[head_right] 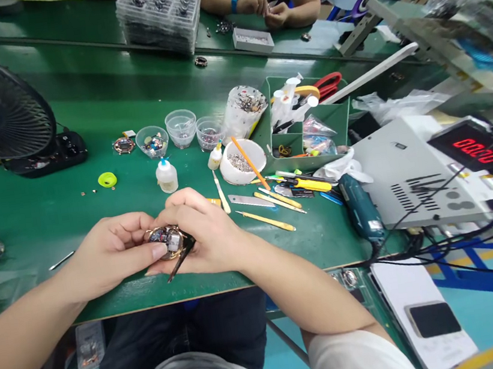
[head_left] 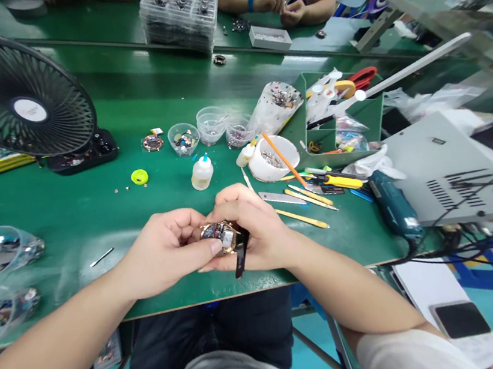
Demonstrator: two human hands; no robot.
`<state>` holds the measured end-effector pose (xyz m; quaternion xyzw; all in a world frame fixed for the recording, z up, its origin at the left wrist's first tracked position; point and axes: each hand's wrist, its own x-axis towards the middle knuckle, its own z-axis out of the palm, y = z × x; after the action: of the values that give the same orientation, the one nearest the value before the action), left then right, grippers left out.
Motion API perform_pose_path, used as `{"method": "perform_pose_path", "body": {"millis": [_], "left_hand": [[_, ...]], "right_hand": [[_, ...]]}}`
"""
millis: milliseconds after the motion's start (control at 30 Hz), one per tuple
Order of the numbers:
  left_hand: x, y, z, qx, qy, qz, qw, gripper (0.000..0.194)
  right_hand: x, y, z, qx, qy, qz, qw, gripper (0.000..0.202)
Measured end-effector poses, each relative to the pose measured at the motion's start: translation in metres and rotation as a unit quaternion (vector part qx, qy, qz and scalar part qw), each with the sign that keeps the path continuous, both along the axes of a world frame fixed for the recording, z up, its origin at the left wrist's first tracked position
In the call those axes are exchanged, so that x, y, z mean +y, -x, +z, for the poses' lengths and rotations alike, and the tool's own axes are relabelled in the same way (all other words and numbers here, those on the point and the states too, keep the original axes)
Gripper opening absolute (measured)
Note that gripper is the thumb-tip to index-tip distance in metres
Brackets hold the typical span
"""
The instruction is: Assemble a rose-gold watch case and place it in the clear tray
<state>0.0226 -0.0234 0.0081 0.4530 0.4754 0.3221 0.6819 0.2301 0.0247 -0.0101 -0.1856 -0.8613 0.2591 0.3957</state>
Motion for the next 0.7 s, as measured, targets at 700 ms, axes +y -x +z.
{"method": "perform_pose_path", "body": {"millis": [700], "left_hand": [[-0.017, 0.026, 0.020, 0.005, -0.069, 0.185, 0.980, 0.039]], "right_hand": [[-0.025, -0.045, 0.012, -0.125, 0.003, -0.121, 0.985, 0.021]]}}
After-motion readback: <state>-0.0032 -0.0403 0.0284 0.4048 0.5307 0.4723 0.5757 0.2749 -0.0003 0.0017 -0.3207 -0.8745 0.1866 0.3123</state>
